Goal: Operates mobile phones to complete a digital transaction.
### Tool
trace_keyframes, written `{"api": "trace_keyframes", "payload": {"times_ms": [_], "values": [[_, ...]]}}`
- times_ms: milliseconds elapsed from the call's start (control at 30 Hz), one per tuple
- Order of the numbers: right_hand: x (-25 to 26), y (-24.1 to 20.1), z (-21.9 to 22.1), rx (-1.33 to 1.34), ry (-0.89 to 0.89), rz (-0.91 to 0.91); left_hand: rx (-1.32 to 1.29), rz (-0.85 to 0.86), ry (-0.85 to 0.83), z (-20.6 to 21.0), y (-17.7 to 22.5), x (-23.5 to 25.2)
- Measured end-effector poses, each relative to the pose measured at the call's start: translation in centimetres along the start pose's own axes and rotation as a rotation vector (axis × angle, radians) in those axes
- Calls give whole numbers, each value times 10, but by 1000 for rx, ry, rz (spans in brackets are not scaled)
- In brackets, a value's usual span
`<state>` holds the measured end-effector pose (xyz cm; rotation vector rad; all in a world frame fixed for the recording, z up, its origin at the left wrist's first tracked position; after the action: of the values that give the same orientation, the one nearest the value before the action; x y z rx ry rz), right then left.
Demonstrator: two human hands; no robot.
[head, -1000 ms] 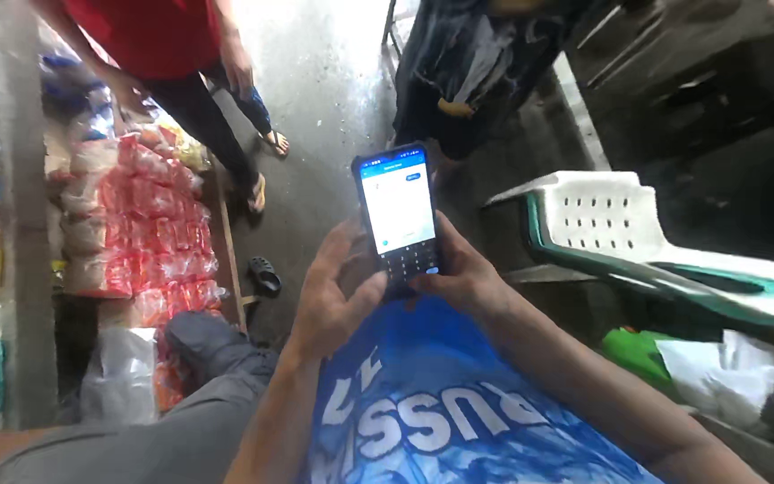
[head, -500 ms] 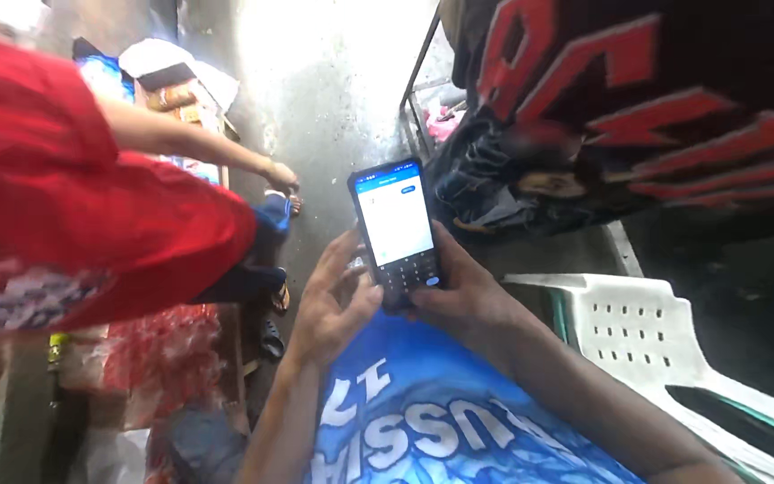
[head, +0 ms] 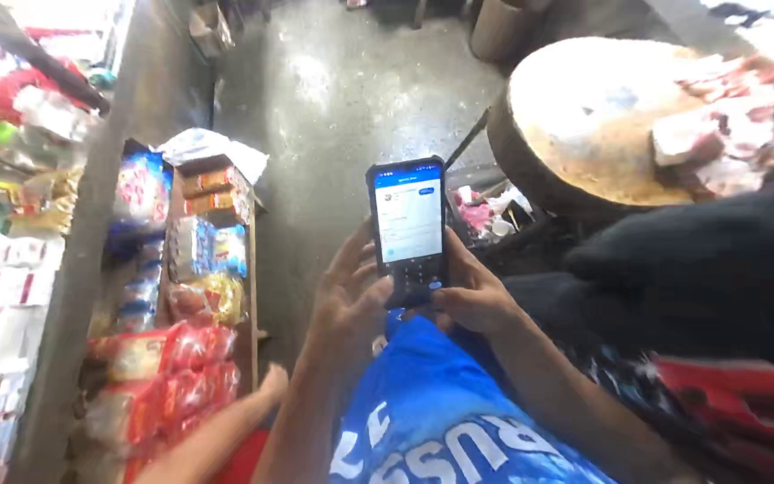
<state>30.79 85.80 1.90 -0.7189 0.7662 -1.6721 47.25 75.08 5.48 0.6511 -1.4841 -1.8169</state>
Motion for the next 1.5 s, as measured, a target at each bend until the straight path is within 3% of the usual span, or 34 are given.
{"api": "trace_keyframes", "payload": {"times_ms": [267, 467, 667, 833, 967, 1100, 1300, 1500], "values": [[198, -1, -51, 6, -39, -12, 54, 89, -32, -57, -12, 189], [361, -21, -86, 47, -109, 77, 11, 29, -17, -99, -14, 340], [496, -38, -113, -30, -148, 143, -50, 52, 63, -136, -20, 456], [612, -32, -142, -48, -149, 193, -129, 69, 38, -181, -40, 564], [717, -23, -166, -41, -88, 218, -119, 101, 49, -228, -48, 676], [816, -38, -184, -63, -51, 241, -72, 78, 32, -262, -31, 812], [945, -54, -212, -73, 31, 144, 160, 149, 118, -276, 14, 991], [1092, -54, -263, -104, 50, 165, 226, 150, 267, -307, 1, 1139]]}}
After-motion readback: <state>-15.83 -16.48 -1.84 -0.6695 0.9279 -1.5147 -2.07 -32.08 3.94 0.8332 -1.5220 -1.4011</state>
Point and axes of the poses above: each hand's wrist, its own x-axis towards the middle knuckle, its own z-axis out of the palm, y = z × x, the point moved 2 cm from there along x, towards the middle knuckle, and after that the axes turned 10 degrees about y, right-handed, at the moved point
